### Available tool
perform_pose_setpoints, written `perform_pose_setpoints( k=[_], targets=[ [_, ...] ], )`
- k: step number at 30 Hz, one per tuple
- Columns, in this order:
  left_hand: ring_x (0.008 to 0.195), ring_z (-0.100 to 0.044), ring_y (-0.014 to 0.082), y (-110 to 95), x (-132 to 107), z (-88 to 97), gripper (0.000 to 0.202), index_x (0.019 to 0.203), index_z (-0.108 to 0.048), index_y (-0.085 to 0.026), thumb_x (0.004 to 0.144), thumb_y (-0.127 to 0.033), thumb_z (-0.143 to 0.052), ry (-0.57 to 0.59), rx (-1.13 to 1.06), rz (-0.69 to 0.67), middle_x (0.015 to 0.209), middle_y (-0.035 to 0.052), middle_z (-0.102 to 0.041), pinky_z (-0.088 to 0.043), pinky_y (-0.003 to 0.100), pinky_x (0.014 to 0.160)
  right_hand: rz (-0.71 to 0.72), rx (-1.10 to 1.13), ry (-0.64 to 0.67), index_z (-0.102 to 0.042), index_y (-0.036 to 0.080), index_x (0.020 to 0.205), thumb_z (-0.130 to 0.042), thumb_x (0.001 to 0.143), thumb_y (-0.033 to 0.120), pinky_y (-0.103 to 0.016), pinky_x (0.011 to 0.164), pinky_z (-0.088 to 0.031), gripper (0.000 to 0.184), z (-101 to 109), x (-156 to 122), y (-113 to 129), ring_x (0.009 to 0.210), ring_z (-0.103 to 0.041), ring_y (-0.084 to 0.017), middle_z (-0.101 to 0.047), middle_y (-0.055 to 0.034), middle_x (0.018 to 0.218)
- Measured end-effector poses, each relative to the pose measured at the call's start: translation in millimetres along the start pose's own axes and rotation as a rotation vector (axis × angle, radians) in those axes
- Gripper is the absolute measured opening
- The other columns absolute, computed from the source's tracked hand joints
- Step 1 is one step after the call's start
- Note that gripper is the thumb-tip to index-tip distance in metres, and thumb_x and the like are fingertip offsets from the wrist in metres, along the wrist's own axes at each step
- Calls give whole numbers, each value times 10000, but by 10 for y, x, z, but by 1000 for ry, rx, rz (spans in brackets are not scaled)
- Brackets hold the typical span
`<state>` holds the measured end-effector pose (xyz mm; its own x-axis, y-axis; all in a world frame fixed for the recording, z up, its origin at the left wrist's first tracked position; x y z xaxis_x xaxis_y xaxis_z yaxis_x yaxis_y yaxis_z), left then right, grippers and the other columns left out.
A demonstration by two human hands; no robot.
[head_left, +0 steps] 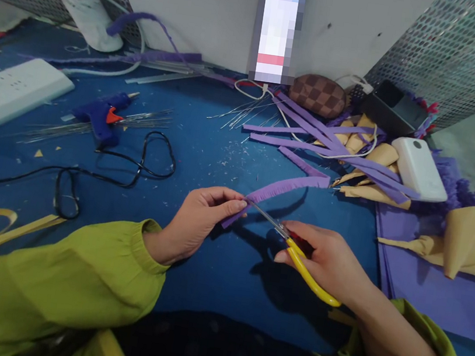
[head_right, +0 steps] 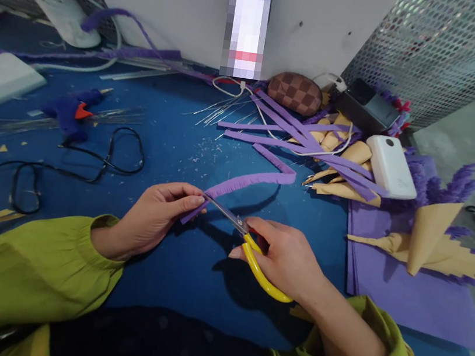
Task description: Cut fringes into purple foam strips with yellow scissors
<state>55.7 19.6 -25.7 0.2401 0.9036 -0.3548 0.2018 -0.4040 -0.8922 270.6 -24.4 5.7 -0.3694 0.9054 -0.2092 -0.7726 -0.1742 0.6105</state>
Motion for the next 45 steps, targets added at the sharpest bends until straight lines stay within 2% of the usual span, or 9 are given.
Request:
perform_pose_setpoints(
  k=[11, 20, 29, 34, 41, 45],
  targets=[
    [599, -559, 60, 1, -11, 5, 88, 745, -750, -195, 720, -266, -795, 34, -6, -8, 650, -24, -672, -416, 162, 570, 49, 4, -23, -653, 219, 1086, -594, 858, 575, -232, 618, -404, 427, -19, -13, 8, 691, -592, -150, -688, -25, 848],
    [601, -559, 57, -26, -2, 1, 111, 693, -726, -171, 705, -251, -802, 85, -43, 55, 647, -25, -653, -418, 154, 576, 47, 59, 44, -653, 198, 907, -599, 854, 579, -211, 554, -335, 388, 7, -14, 55, 595, -489, -110, -596, 22, 685],
    [634, -598, 85, 3, 1, 12, 120, 748, -758, -191, 685, -271, -822, 80, -15, 38, 669, -8, -695, -430, 183, 601, 36, 45, 15, -675, 199, 992, -587, 870, 558, -223, 577, -357, 390, 16, -35, 24, 620, -507, -123, -635, -3, 731],
    [623, -601, 105, -7, -7, 17, 120, 736, -756, -180, 696, -281, -807, 73, 31, 41, 657, 8, -703, -436, 213, 616, 37, 36, 21, -680, 204, 974, -580, 870, 565, -222, 564, -356, 388, 21, -40, 31, 600, -489, -122, -603, 5, 687],
    [614, -587, 86, -37, 4, 1, 114, 684, -729, -178, 700, -266, -799, 147, -12, 76, 641, -6, -679, -429, 196, 623, -6, 120, 88, -664, 196, 881, -590, 863, 548, -214, 525, -334, 360, 20, -47, 15, 569, -454, -110, -550, 32, 636],
    [633, -590, 92, -15, 8, 20, 108, 740, -749, -185, 708, -275, -801, 101, 7, 57, 666, 2, -697, -422, 197, 615, 11, 77, 24, -681, 197, 912, -605, 853, 556, -220, 556, -370, 371, 12, -28, 8, 608, -512, -120, -621, 13, 700]
  ],
)
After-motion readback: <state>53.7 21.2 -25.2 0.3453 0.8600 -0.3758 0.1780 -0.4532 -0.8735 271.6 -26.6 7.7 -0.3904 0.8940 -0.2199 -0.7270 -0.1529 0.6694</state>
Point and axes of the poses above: each hand's wrist, its own x-axis towards the middle knuckle, its own z-axis out of the back of the hand, y = z × x, the point moved 3 cm from there along x, towards the middle knuckle
